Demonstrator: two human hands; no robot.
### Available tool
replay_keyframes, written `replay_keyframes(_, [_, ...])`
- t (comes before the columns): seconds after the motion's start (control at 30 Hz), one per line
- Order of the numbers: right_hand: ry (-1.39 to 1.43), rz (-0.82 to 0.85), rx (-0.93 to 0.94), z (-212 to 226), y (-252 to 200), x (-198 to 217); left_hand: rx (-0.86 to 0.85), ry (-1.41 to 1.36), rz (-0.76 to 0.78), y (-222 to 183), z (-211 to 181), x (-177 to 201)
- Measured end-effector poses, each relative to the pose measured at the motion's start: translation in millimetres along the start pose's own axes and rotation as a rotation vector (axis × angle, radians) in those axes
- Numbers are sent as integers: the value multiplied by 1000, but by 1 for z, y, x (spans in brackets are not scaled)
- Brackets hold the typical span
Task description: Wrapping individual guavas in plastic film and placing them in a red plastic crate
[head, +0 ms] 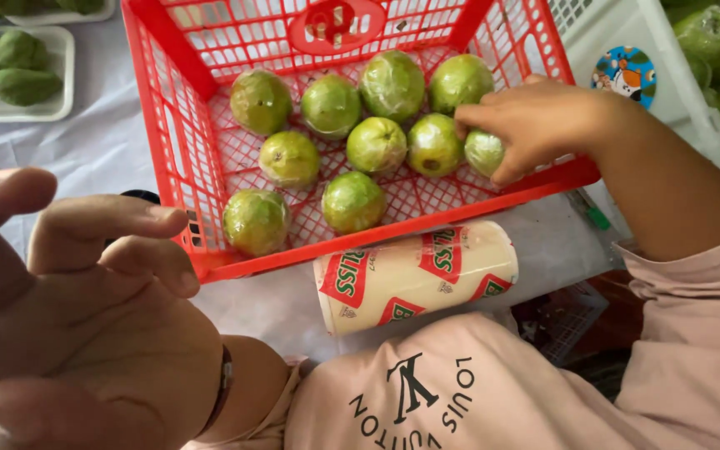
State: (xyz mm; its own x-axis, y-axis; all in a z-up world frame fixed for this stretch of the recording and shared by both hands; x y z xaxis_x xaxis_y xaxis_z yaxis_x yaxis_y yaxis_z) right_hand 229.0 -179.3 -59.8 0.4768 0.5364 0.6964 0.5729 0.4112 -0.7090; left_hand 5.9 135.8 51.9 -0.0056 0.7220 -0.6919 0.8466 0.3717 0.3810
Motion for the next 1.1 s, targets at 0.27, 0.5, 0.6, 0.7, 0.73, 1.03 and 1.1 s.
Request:
replay_keyframes(0.27, [203,-5,142,-22,36,-39,-207,409,-33,16,-16,-24])
replay_keyframes(0.5, [156,-11,58,-4,16,-16,-190,355,-29,28,-2,-31])
replay_keyframes(0.6, [139,7,83,-3,19,-21,-177,409,-59,29,-1,-31])
replay_keyframes(0.7, [67,5,60,-10,25,-27,-188,396,-39,31,-2,-36])
replay_keyframes(0.73, [85,-10,91,-12,30,-32,-176,414,-41,31,-2,-40])
replay_keyframes(1.03, [71,-194,338,-36,89,-79,-154,432,-38,29,-2,-40])
replay_keyframes(1.1, [95,-257,361,-44,97,-90,-132,393,-44,29,4,-32])
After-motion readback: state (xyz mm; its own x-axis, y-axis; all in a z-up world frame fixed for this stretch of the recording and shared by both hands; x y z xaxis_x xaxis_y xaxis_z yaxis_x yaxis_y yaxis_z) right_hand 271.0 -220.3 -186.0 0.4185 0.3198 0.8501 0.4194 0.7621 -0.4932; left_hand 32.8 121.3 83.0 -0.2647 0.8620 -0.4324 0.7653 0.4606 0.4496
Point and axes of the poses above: each hand's wrist, its own y-axis towards the middle knuckle, its own x-axis out of the back of the hand, z = x × y, the point moved 9 cm from there along y, towards the middle knuckle, and after that the axes turned 7 degrees about x, right-handed, at the moved point
